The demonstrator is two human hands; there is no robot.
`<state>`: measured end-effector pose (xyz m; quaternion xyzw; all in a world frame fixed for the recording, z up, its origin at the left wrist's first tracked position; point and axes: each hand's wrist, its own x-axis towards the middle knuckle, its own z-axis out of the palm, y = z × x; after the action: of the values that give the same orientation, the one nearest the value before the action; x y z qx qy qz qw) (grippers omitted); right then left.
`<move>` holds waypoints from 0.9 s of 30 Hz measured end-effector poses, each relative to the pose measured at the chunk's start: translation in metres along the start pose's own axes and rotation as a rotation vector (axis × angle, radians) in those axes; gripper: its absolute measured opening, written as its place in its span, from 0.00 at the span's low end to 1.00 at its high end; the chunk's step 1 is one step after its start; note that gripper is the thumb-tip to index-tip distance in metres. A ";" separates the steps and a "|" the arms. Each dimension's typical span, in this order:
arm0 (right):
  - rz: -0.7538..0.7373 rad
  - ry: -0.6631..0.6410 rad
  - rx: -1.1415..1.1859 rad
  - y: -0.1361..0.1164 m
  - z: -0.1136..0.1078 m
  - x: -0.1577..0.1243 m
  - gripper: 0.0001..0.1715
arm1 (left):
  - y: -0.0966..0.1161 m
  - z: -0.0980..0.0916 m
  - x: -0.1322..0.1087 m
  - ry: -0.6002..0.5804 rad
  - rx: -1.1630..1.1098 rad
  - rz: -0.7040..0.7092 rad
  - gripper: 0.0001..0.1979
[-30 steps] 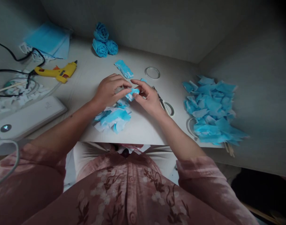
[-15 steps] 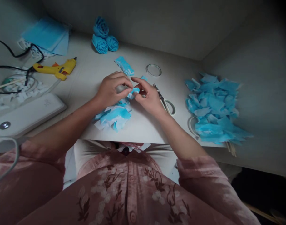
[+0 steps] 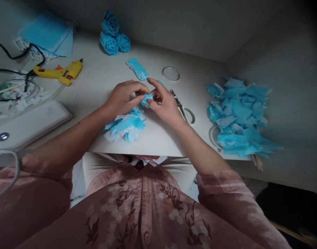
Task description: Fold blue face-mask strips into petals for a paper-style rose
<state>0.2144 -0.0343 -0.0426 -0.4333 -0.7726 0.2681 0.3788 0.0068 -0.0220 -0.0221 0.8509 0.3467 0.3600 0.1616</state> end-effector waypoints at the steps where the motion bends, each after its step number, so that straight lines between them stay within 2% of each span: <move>1: 0.006 0.003 0.002 -0.001 0.000 0.000 0.37 | -0.001 -0.001 0.001 -0.019 0.033 0.033 0.11; 5: 0.030 0.002 -0.011 -0.006 -0.001 0.000 0.38 | -0.005 -0.003 0.003 -0.052 0.155 0.092 0.12; 10: 0.047 -0.017 -0.021 -0.010 -0.002 -0.001 0.39 | -0.006 -0.004 0.004 -0.062 0.198 0.117 0.10; 18: 0.038 -0.023 -0.024 -0.004 -0.001 0.000 0.41 | -0.008 -0.003 0.006 -0.094 0.128 0.064 0.08; 27: 0.035 -0.023 -0.001 0.000 0.002 0.000 0.44 | -0.007 -0.002 0.005 -0.117 0.174 0.069 0.09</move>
<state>0.2123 -0.0346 -0.0439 -0.4439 -0.7694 0.2791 0.3648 0.0045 -0.0137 -0.0215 0.8927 0.3370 0.2837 0.0945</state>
